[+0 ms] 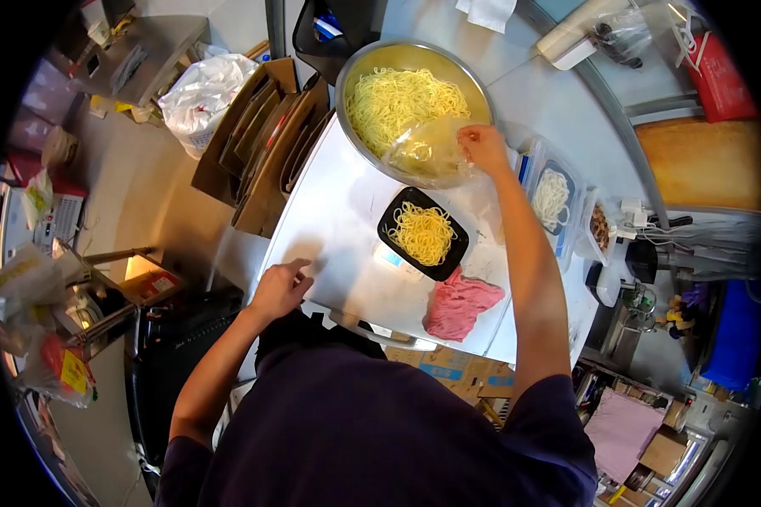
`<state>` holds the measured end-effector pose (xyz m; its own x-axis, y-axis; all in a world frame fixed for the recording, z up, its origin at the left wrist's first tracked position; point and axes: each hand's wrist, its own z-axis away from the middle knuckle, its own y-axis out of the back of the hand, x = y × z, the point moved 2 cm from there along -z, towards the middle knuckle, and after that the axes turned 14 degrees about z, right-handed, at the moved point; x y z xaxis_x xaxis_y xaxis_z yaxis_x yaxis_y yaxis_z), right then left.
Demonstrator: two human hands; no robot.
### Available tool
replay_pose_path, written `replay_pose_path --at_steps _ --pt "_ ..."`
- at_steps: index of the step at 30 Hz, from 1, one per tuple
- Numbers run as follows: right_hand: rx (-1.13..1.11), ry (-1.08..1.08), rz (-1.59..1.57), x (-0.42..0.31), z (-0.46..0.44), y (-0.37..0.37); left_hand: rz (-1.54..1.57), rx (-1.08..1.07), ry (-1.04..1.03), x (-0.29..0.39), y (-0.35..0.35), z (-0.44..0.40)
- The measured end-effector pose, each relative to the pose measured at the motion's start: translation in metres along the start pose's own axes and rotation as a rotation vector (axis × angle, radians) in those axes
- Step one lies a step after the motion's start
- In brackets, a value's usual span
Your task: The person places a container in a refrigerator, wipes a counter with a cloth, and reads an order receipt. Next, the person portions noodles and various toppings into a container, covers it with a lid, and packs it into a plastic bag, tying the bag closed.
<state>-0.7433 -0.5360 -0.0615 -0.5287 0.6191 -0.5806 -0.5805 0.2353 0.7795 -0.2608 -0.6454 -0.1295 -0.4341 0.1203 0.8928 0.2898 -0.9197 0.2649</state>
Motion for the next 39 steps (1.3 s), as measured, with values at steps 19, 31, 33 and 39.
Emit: replay_pose_path --at_steps 19,31,33,39 --pt "0.301 -0.058 0.359 0.028 -0.06 -0.048 0.623 0.079 0.241 -0.039 -0.019 -0.018" --pt "0.394 0.364 -0.734 -0.083 0.081 0.227 0.72 0.456 0.399 -0.081 -0.042 0.106" --pt "0.395 0.416 -0.771 -0.102 0.11 0.253 0.698 0.378 0.359 -0.057 -0.054 0.093" --pt "0.483 0.391 -0.805 -0.122 0.172 0.257 0.601 0.321 0.189 -0.027 -0.066 0.064"
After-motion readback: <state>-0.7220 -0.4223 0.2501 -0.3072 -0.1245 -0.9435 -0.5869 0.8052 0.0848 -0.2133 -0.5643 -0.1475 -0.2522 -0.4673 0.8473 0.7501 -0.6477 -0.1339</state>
